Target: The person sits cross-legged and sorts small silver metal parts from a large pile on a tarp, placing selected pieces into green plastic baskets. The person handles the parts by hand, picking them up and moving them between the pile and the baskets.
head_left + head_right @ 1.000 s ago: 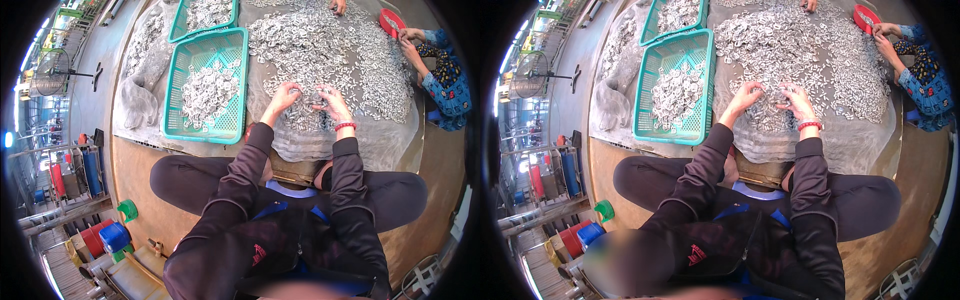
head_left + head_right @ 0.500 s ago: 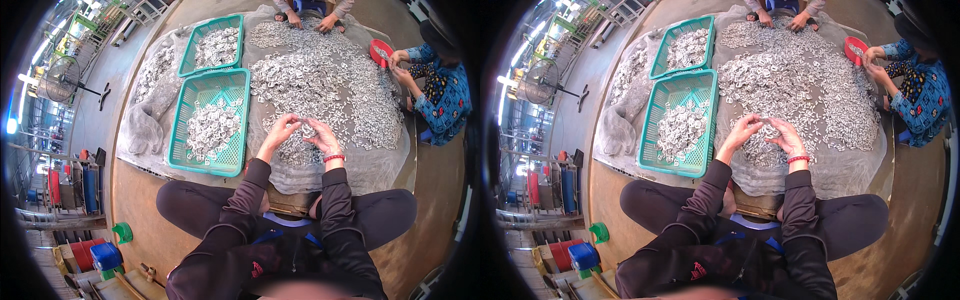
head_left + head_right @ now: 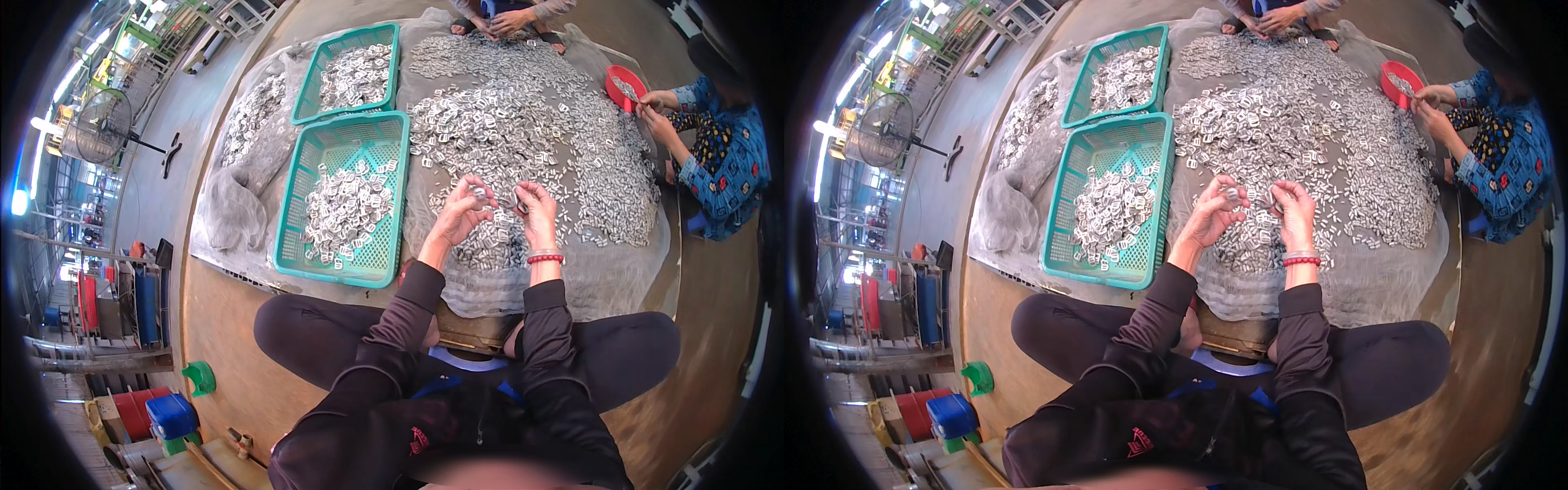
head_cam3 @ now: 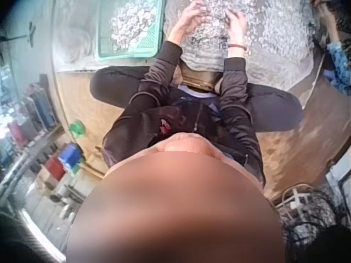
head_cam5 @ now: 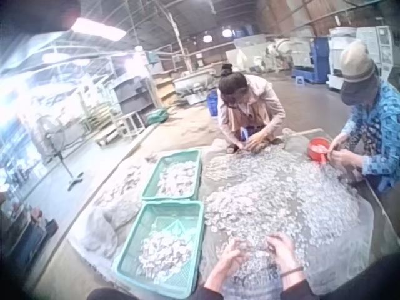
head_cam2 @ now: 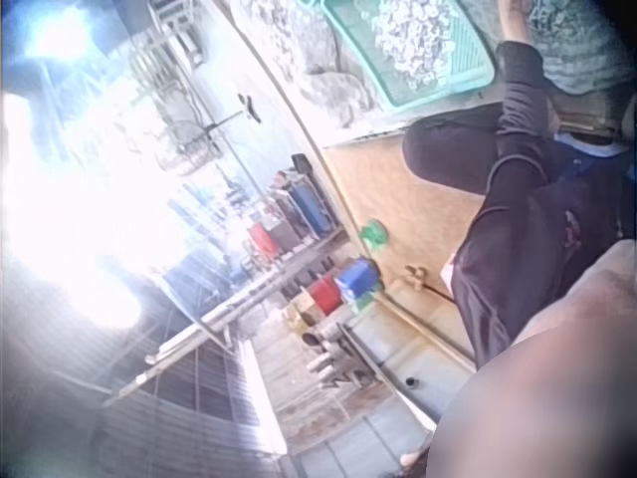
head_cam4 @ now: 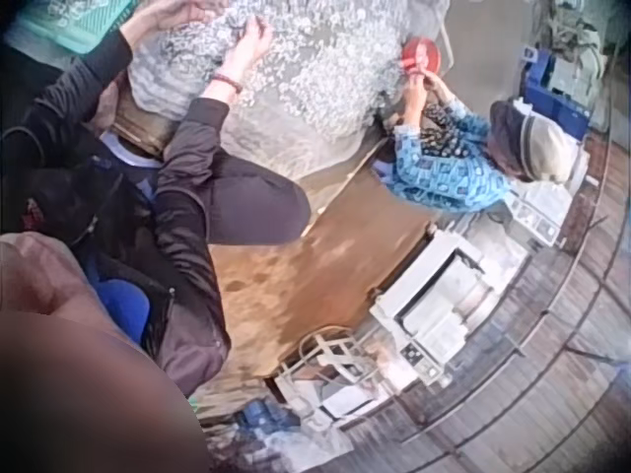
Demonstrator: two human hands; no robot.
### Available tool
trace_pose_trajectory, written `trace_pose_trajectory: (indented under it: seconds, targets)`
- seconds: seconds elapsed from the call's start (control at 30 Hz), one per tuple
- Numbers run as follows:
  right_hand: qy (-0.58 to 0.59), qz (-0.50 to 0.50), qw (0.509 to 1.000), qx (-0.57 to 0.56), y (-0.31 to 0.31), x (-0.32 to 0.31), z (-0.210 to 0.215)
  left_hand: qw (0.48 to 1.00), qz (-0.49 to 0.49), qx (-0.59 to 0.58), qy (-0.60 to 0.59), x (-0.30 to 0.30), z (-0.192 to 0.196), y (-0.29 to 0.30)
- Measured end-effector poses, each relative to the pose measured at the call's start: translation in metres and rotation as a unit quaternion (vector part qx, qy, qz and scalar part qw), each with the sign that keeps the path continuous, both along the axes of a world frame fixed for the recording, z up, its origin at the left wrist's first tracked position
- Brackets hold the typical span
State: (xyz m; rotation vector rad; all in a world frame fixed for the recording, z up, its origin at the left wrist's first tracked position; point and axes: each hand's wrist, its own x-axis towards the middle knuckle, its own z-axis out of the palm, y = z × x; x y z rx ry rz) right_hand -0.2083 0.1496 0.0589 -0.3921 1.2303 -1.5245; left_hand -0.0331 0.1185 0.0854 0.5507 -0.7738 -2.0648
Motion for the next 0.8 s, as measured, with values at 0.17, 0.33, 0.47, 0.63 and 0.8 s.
trace_pose_trajectory:
  seconds: [0.17, 0.33, 0.47, 0.63, 0.8]
  targets:
    - [0.265, 0.066, 0.951, -0.148, -0.007, 0.013, 0.058, 0.991, -0.010, -0.018, -0.131, -0.016, -0.013, 0.007]
    - [0.254, 0.032, 0.962, -0.090, -0.005, 0.013, 0.075, 0.999, -0.035, 0.000, -0.037, -0.012, -0.010, 0.002]
    - [0.324, 0.053, 0.943, -0.046, -0.004, 0.011, 0.068, 0.967, 0.068, -0.080, -0.230, -0.007, 0.003, -0.006]
    - [0.405, 0.229, 0.883, -0.058, -0.002, 0.005, 0.070, 0.952, 0.150, -0.109, -0.242, -0.009, 0.014, -0.001]
    - [0.306, 0.208, 0.928, -0.051, 0.001, -0.003, 0.079, 0.956, 0.129, -0.130, -0.229, -0.006, 0.023, -0.002]
